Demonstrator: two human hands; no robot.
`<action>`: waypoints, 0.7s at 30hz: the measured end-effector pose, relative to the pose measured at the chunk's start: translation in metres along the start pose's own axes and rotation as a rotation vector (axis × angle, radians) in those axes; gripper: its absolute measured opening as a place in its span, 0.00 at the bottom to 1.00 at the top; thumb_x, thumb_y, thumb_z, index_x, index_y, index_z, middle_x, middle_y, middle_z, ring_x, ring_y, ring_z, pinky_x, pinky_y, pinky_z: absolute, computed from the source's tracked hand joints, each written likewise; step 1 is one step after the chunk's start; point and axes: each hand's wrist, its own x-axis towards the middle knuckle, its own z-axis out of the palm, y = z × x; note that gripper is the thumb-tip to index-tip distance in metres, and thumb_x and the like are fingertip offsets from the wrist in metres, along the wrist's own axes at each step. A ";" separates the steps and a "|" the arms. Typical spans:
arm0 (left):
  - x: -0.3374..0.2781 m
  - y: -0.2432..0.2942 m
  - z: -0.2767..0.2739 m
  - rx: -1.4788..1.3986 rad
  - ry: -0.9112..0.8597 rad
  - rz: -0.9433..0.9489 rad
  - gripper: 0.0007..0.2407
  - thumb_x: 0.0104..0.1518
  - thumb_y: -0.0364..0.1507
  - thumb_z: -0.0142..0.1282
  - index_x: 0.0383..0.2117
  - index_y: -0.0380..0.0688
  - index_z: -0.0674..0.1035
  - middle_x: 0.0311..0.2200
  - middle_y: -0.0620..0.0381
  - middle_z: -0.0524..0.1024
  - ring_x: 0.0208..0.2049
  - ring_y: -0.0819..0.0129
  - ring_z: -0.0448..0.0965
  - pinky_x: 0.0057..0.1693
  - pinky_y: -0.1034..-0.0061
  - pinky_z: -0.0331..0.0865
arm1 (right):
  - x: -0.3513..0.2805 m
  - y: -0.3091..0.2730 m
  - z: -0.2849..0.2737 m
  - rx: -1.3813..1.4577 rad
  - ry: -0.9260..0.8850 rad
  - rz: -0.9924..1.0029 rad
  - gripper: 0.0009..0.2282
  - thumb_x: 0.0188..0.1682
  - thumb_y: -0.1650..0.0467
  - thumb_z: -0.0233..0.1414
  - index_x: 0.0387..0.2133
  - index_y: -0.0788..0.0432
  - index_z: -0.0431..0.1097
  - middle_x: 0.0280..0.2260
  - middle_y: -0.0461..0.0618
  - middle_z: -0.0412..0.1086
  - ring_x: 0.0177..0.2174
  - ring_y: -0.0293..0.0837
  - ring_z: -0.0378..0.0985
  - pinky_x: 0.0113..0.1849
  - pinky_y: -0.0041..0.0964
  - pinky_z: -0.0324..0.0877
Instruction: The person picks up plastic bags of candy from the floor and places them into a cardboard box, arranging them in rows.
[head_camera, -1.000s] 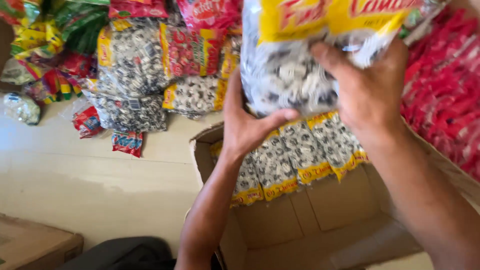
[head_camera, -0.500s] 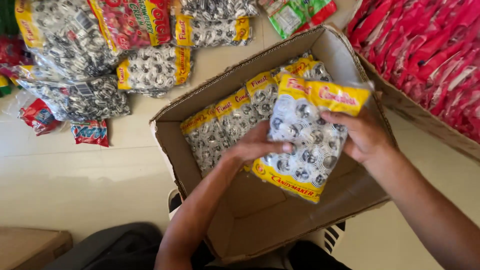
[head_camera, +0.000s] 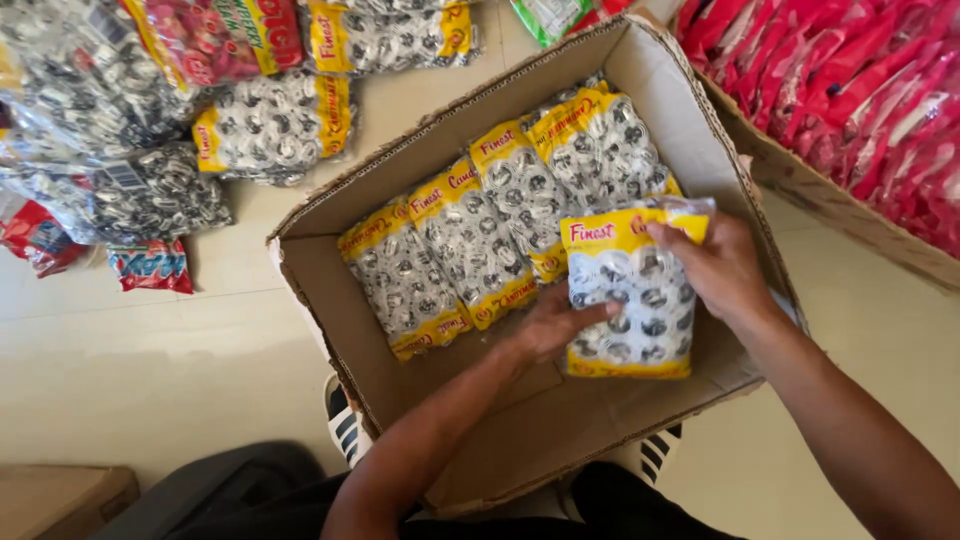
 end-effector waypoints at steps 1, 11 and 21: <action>0.005 -0.009 0.004 0.000 -0.001 -0.004 0.21 0.55 0.28 0.66 0.55 0.35 0.76 0.49 0.50 0.81 0.50 0.64 0.80 0.59 0.65 0.73 | 0.005 -0.003 0.001 0.001 0.003 0.003 0.15 0.54 0.74 0.55 0.54 0.64 0.70 0.44 0.49 0.77 0.44 0.37 0.80 0.50 0.33 0.73; 0.076 -0.102 0.039 -0.319 0.214 0.117 0.20 0.59 0.22 0.63 0.58 0.35 0.73 0.53 0.51 0.78 0.52 0.59 0.78 0.57 0.63 0.74 | 0.045 0.034 -0.023 -0.776 0.072 -0.039 0.17 0.52 0.68 0.59 0.51 0.67 0.70 0.39 0.57 0.77 0.36 0.46 0.78 0.41 0.41 0.72; 0.102 -0.144 -0.012 0.124 0.146 0.114 0.21 0.51 0.20 0.64 0.54 0.37 0.77 0.52 0.48 0.80 0.51 0.60 0.79 0.58 0.63 0.73 | 0.030 0.025 -0.013 -0.767 0.064 -0.007 0.34 0.43 0.68 0.63 0.64 0.63 0.58 0.46 0.62 0.74 0.44 0.54 0.78 0.46 0.48 0.70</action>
